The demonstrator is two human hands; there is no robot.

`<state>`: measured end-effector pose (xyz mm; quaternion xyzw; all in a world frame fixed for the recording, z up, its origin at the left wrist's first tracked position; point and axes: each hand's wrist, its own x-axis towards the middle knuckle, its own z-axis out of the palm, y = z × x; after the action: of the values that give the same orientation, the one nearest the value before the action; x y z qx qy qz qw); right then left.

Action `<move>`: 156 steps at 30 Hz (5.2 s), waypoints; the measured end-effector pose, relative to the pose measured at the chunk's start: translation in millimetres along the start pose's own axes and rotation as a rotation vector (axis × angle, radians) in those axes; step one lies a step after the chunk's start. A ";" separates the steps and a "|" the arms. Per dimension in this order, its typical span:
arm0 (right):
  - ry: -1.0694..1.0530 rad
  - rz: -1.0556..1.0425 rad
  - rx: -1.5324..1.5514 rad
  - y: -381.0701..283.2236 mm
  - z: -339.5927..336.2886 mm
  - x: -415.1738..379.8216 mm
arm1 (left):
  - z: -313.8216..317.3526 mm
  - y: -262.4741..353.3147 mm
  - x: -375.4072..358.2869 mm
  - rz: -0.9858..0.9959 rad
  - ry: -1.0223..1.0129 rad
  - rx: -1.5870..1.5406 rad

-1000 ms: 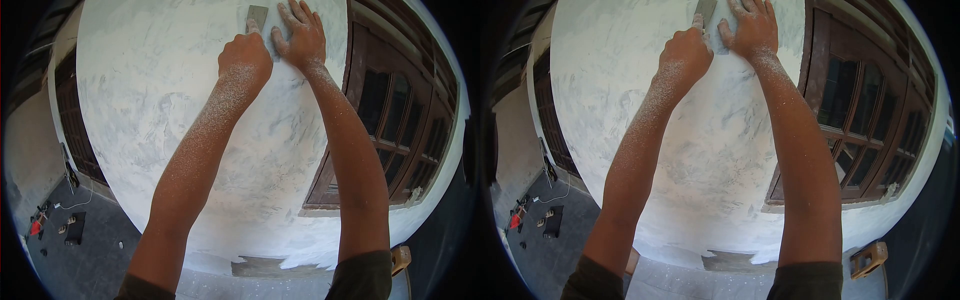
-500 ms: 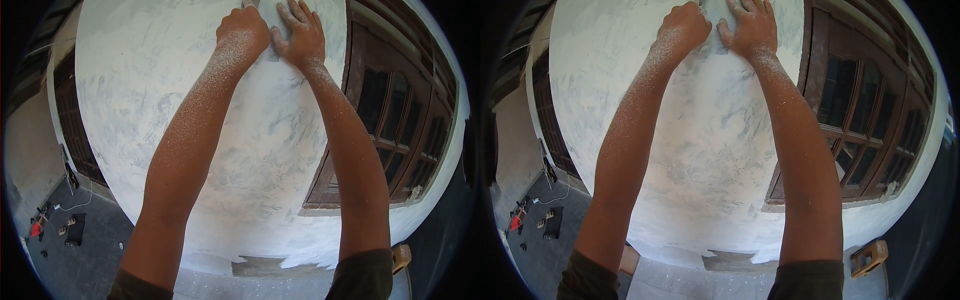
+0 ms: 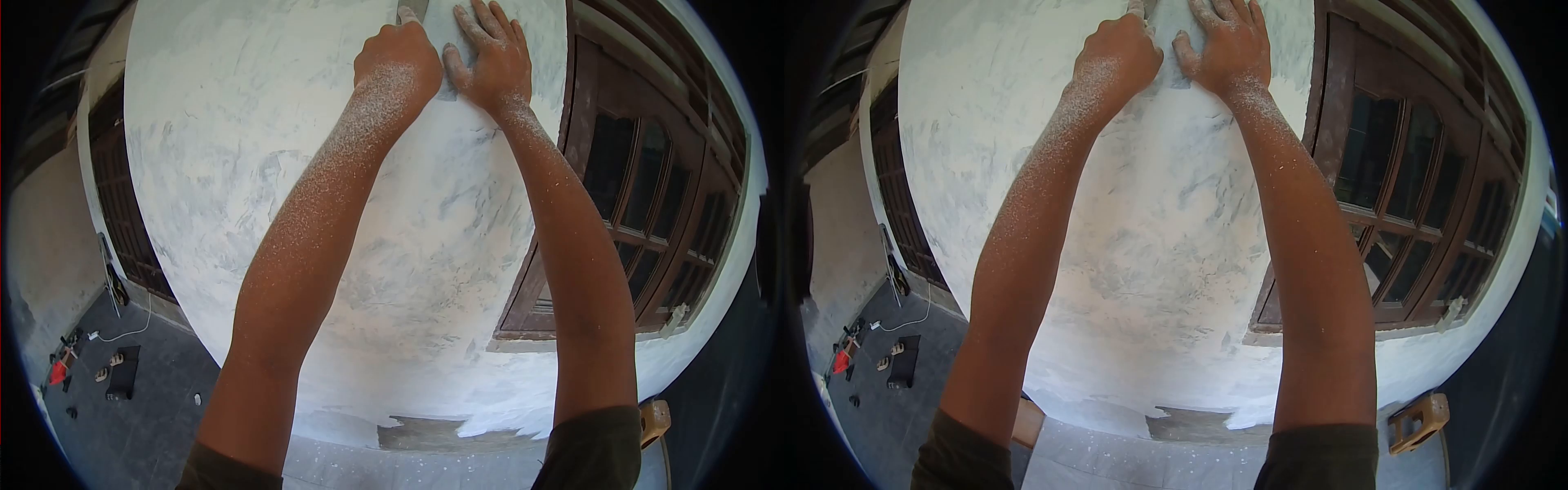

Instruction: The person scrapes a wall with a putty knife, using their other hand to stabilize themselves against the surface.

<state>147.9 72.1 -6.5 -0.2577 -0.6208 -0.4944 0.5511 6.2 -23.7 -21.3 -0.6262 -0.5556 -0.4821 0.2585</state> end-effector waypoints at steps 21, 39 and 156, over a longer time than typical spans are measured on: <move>0.019 -0.008 0.029 -0.6 -2.2 -0.8 | -4.0 4.1 11.0 -0.025 -0.101 -0.006; 0.018 0.015 0.059 -3.0 -3.6 -0.8 | 4.8 -3.2 11.5 0.007 -0.026 -0.038; 0.027 -0.061 -0.197 -3.0 9.8 -33.1 | 31.3 -34.7 -91.7 0.014 -0.219 -0.206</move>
<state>149.7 87.2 -37.6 -0.2851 -0.5691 -0.5731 0.5162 -9.2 -29.1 -122.9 -0.7021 -0.5236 -0.4636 0.1342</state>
